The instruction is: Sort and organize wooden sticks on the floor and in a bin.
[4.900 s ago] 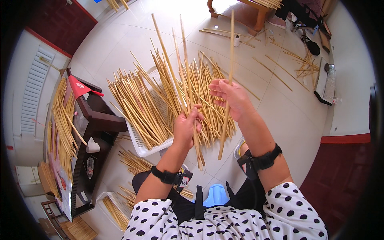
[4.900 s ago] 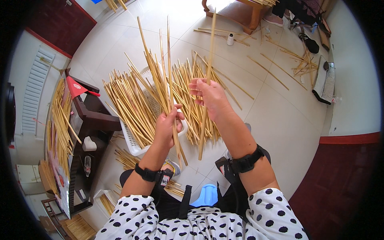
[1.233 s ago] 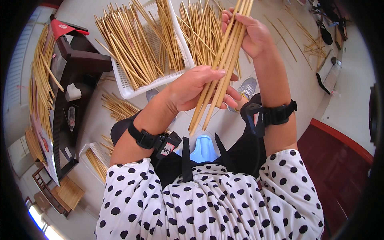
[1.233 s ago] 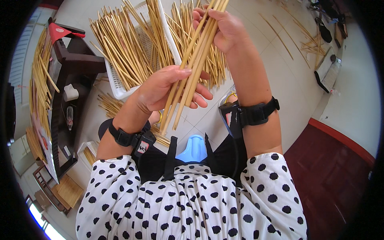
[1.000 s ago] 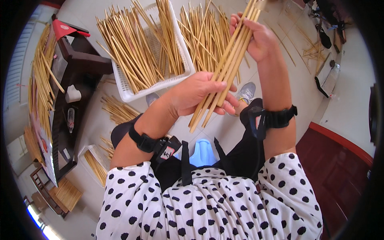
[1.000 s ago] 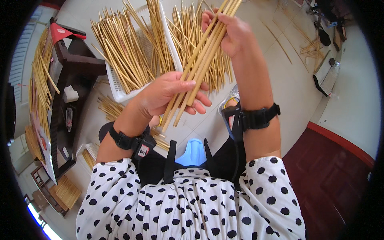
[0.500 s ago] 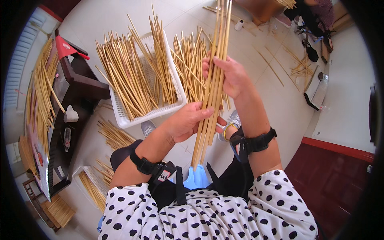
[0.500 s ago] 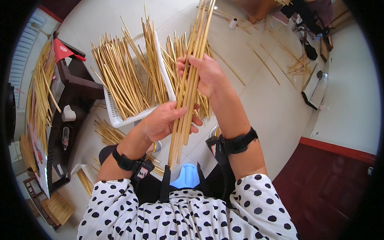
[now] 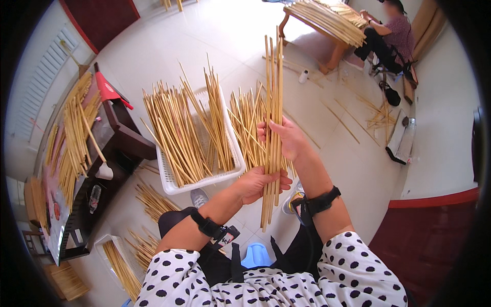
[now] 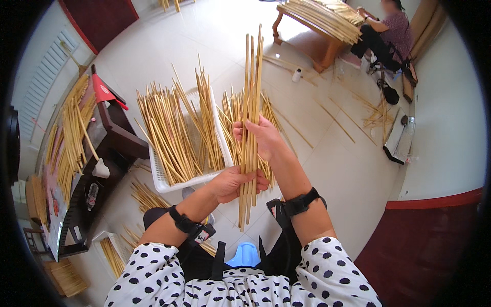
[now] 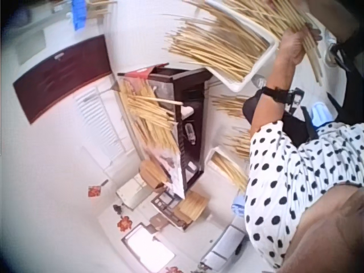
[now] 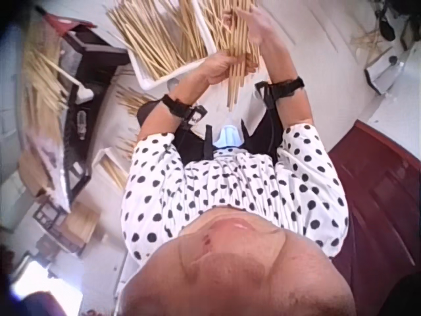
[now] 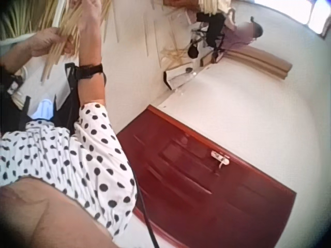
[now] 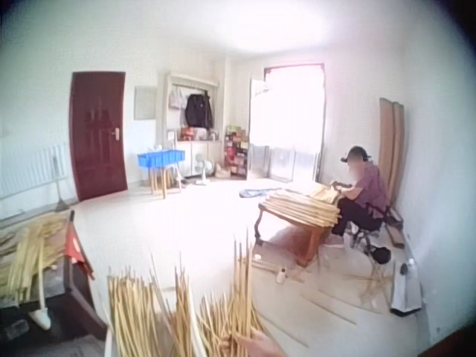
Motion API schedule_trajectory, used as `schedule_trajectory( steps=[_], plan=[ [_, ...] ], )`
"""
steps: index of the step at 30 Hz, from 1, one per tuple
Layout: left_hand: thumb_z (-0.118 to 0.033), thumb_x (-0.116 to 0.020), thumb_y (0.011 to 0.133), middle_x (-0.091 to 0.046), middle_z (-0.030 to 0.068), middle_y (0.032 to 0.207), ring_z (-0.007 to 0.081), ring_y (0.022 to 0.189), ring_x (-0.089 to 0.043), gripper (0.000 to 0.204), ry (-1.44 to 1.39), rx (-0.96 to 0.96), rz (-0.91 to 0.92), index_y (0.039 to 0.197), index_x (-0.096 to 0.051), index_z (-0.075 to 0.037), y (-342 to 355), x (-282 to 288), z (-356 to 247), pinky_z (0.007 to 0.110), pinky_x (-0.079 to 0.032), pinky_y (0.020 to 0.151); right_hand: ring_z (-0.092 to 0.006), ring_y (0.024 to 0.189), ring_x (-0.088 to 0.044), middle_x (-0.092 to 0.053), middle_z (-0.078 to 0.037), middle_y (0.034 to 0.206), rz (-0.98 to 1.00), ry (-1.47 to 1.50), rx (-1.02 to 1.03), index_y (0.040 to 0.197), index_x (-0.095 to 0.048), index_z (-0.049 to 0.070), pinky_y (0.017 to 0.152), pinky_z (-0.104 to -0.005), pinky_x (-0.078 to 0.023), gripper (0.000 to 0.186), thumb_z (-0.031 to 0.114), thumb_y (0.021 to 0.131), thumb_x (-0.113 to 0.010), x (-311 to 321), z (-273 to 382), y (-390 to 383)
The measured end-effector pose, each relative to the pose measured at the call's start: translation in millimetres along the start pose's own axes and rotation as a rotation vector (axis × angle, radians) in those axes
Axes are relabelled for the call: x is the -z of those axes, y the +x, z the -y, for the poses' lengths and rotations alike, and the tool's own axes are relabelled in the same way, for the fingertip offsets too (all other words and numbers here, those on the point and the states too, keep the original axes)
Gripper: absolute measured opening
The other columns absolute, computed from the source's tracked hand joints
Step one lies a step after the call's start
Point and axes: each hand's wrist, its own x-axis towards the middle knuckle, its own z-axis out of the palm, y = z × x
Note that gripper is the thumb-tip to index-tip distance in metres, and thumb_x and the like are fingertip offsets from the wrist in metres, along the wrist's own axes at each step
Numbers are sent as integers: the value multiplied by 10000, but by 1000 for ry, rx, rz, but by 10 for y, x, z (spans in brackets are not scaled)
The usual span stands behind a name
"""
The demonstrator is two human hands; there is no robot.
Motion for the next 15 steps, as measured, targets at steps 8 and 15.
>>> schedule_trajectory(
  steps=[8, 15],
  plan=[
    [-196, -518, 893, -591, 146, 1045, 251, 974, -590, 294, 52, 2, -37, 1099, -508, 14, -271, -74, 34, 355, -479, 836, -202, 772, -588, -553, -139, 916, -56, -83, -28, 1054, -417, 19, 666, -319, -535, 138, 58, 923, -402, -173, -151, -303],
    [-156, -506, 897, -608, 140, 957, 232, 897, -610, 221, 84, -228, -102, 1041, -514, 11, -1249, -305, -92, 329, -508, 787, -195, 829, -586, -573, -126, 997, 228, -289, 29, 1132, -436, 19, 716, -319, -511, 260, 126, 898, -478, -1049, -320, -472]
  ],
)
